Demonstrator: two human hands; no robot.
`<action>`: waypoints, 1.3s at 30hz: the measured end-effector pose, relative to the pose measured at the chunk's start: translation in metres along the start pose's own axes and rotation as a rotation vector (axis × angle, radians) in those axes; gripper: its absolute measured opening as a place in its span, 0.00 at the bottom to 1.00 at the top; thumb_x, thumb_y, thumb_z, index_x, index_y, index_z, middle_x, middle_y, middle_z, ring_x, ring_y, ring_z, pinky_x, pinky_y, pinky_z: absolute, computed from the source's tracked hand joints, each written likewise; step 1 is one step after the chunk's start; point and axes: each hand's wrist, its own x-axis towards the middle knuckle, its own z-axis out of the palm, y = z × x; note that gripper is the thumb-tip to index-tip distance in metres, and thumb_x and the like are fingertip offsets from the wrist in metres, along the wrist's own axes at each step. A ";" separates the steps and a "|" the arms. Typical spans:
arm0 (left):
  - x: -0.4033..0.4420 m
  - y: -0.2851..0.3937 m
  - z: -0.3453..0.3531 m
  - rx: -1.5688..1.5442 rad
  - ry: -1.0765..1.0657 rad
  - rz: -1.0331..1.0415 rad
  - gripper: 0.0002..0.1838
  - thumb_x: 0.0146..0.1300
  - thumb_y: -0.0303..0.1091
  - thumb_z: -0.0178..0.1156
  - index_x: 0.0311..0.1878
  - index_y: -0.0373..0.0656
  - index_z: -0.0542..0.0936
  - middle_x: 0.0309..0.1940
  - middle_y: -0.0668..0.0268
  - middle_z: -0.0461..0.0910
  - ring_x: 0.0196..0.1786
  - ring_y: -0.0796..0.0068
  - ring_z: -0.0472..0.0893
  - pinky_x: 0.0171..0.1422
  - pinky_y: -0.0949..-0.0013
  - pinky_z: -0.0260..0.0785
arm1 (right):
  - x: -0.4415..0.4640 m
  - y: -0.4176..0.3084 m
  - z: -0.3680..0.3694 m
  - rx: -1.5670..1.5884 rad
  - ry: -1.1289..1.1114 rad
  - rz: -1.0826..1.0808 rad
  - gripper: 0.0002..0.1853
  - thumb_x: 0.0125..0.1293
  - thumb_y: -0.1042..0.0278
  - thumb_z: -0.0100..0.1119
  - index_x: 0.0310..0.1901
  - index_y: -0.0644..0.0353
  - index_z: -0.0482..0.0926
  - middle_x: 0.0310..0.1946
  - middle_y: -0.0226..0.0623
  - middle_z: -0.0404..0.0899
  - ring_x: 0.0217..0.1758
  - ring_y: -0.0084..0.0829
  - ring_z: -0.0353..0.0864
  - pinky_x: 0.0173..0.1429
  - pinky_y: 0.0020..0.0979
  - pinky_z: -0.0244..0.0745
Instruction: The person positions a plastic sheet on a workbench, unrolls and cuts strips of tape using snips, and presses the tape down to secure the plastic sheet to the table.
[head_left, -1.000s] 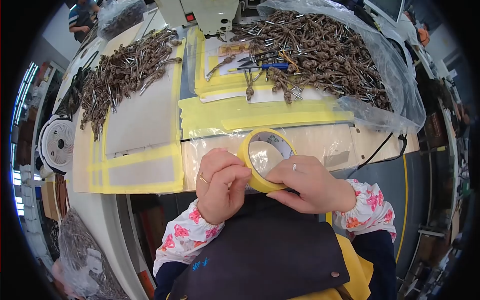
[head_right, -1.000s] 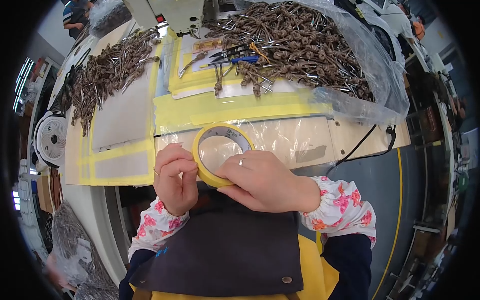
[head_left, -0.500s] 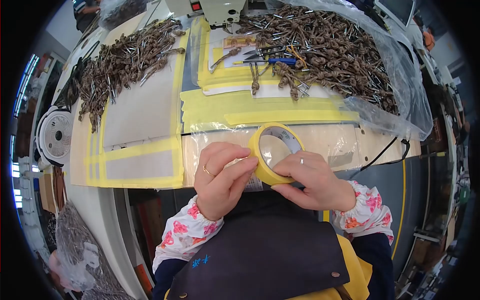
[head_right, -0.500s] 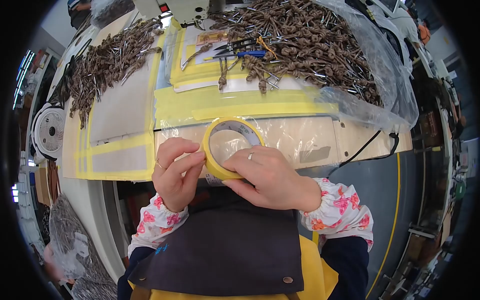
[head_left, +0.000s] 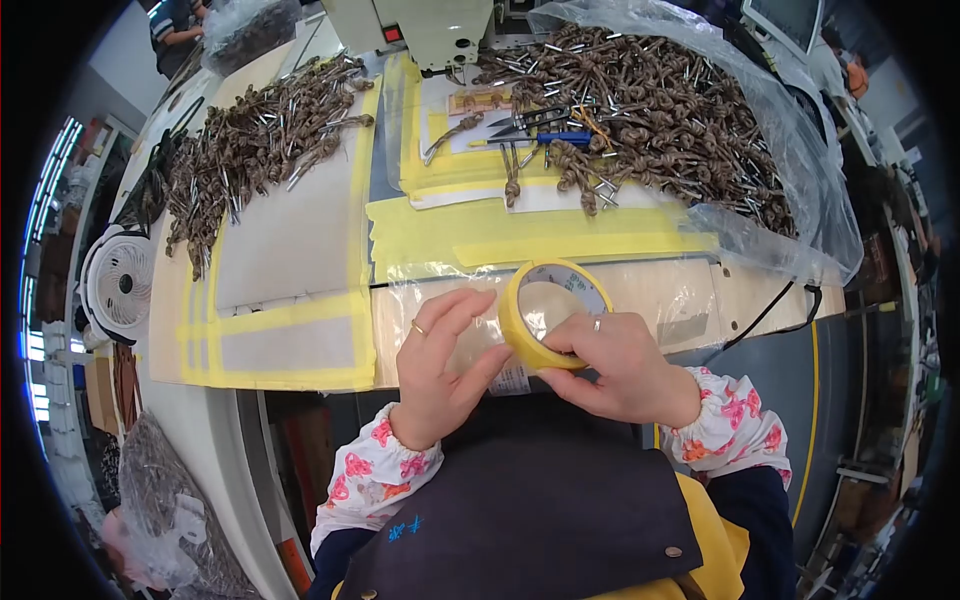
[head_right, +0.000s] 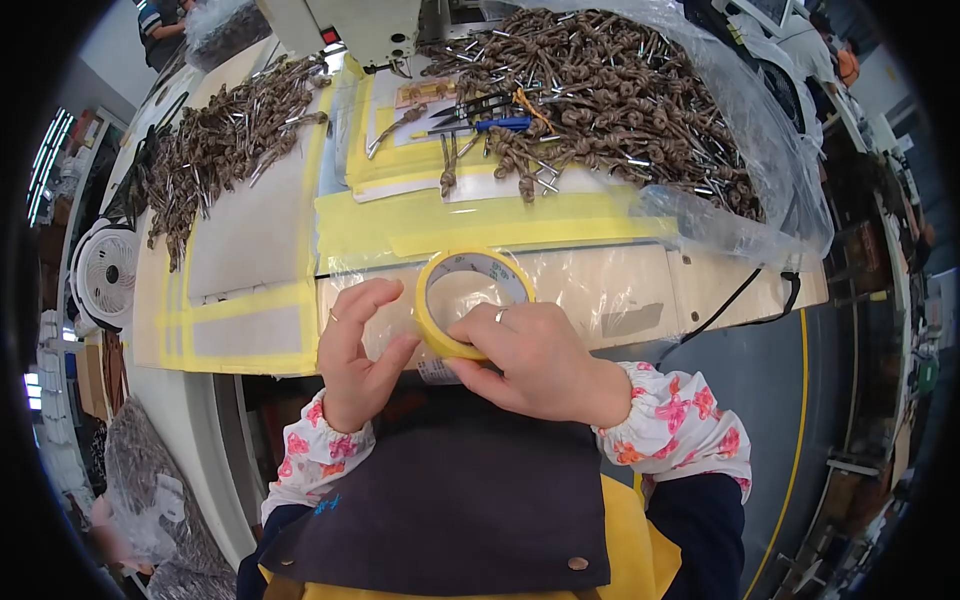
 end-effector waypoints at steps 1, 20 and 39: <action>0.000 -0.004 -0.002 -0.039 -0.026 0.005 0.17 0.46 0.22 0.68 0.42 0.38 0.79 0.39 0.60 0.78 0.43 0.63 0.78 0.48 0.68 0.71 | 0.000 0.000 0.002 0.019 0.000 -0.010 0.11 0.52 0.70 0.64 0.35 0.60 0.74 0.24 0.33 0.74 0.22 0.34 0.76 0.24 0.32 0.67; -0.031 -0.043 -0.082 -0.091 0.031 -0.398 0.04 0.60 0.25 0.58 0.35 0.34 0.77 0.30 0.64 0.80 0.36 0.77 0.78 0.42 0.75 0.69 | -0.009 0.004 -0.038 -0.444 -0.250 0.036 0.16 0.55 0.55 0.62 0.21 0.57 0.71 0.15 0.34 0.71 0.17 0.38 0.73 0.22 0.37 0.66; -0.044 -0.068 -0.112 -0.036 0.026 -0.443 0.03 0.61 0.24 0.58 0.36 0.35 0.77 0.29 0.73 0.77 0.31 0.88 0.72 0.36 0.81 0.66 | 0.005 0.023 -0.039 -0.700 -0.530 0.200 0.15 0.54 0.56 0.62 0.30 0.61 0.76 0.23 0.40 0.75 0.26 0.41 0.78 0.30 0.38 0.73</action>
